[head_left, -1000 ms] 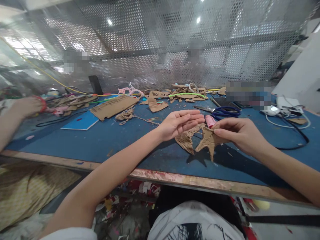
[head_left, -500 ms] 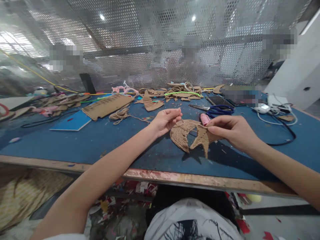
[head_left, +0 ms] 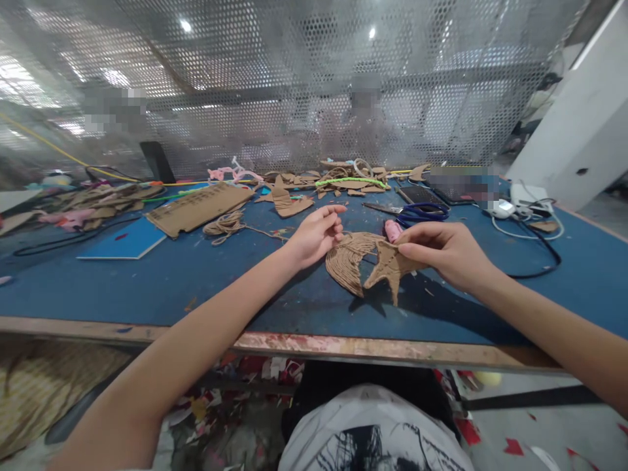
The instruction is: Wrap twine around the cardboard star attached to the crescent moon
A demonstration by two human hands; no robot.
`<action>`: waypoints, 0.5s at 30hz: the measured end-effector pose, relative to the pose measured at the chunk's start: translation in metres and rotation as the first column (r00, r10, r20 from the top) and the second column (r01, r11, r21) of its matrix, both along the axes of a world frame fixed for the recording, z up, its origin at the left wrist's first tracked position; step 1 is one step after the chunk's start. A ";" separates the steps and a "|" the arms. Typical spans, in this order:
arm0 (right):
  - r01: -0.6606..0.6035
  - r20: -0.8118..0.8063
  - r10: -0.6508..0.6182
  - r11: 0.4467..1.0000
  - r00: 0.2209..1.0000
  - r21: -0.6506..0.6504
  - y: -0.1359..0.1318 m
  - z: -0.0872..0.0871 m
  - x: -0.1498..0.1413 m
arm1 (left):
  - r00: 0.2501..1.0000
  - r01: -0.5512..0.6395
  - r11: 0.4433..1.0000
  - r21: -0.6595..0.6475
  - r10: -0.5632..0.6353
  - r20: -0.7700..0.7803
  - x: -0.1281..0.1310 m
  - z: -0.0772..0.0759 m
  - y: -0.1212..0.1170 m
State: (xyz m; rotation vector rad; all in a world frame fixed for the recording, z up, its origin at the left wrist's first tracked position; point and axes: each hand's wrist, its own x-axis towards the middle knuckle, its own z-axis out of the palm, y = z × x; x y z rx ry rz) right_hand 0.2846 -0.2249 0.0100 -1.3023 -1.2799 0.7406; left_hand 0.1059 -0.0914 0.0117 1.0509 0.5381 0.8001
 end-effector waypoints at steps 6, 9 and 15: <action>-0.009 -0.009 0.008 1.000 1.000 -0.015 0.000 0.001 0.000 | 0.998 0.018 0.999 -0.030 -0.020 -0.061 -0.002 -0.003 0.002; -0.004 -0.021 0.004 1.000 1.000 -0.025 0.000 0.001 0.000 | 0.997 -0.019 0.998 -0.059 0.015 -0.071 -0.003 -0.002 0.003; 0.001 -0.015 -0.001 1.000 1.000 -0.015 0.000 0.001 -0.001 | 0.996 -0.072 0.994 -0.088 0.067 -0.054 -0.001 0.000 0.005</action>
